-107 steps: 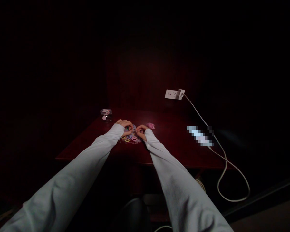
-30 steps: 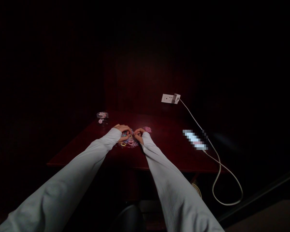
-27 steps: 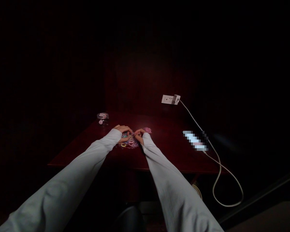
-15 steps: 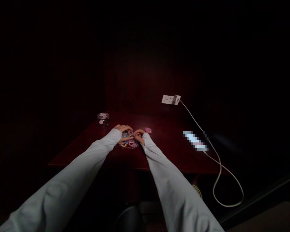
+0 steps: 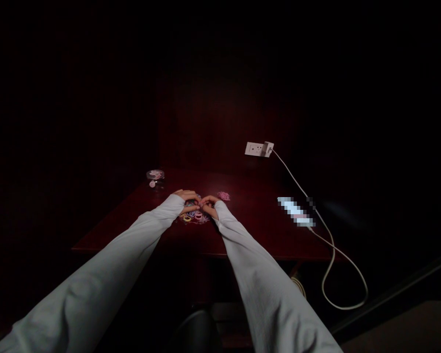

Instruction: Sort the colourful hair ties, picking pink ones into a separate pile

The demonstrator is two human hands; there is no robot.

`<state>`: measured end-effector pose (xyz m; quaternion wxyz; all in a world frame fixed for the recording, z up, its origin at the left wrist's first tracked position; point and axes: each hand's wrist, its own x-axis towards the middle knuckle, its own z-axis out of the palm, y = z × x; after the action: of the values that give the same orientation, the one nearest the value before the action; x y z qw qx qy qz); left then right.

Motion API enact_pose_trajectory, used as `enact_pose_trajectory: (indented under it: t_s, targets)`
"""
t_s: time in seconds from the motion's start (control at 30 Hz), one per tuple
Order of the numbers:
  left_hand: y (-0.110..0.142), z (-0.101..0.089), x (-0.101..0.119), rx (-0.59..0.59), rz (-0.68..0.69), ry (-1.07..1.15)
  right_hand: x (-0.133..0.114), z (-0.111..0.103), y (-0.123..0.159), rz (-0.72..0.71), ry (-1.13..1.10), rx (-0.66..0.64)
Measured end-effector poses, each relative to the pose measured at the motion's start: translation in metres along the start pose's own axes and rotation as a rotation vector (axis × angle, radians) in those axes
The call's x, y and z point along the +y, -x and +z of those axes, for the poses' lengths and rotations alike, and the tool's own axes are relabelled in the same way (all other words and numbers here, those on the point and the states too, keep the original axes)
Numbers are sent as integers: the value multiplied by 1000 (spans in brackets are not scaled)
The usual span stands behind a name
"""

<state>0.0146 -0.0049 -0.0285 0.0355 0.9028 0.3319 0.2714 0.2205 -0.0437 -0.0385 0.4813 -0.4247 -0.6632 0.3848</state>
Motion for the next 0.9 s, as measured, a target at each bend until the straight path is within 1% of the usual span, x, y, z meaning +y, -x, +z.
enact_pose_trajectory:
  t_s: [0.23, 0.37, 0.47, 0.57, 0.67, 0.8, 0.9]
  targets:
    - [2, -2, 1, 14, -9, 14, 4, -1, -1, -9, 19, 31]
    - [0, -3, 0, 16, -31, 48, 4, -5, 0, -81, -32, 29]
    - [-1, 0, -3, 29, -45, 47, 1, -7, 1, -115, -35, 28]
    - [-1, 3, -5, 58, -40, 48, -2, -8, 2, -130, 6, 28]
    - [1, 3, -3, 80, -34, 43, -4, -9, 2, -132, 74, 45]
    - [3, -2, 4, 67, -37, 8, -7, -9, 3, -127, 163, 61]
    - [3, -4, 6, 46, -29, -5, -8, -10, 5, -154, 203, 81]
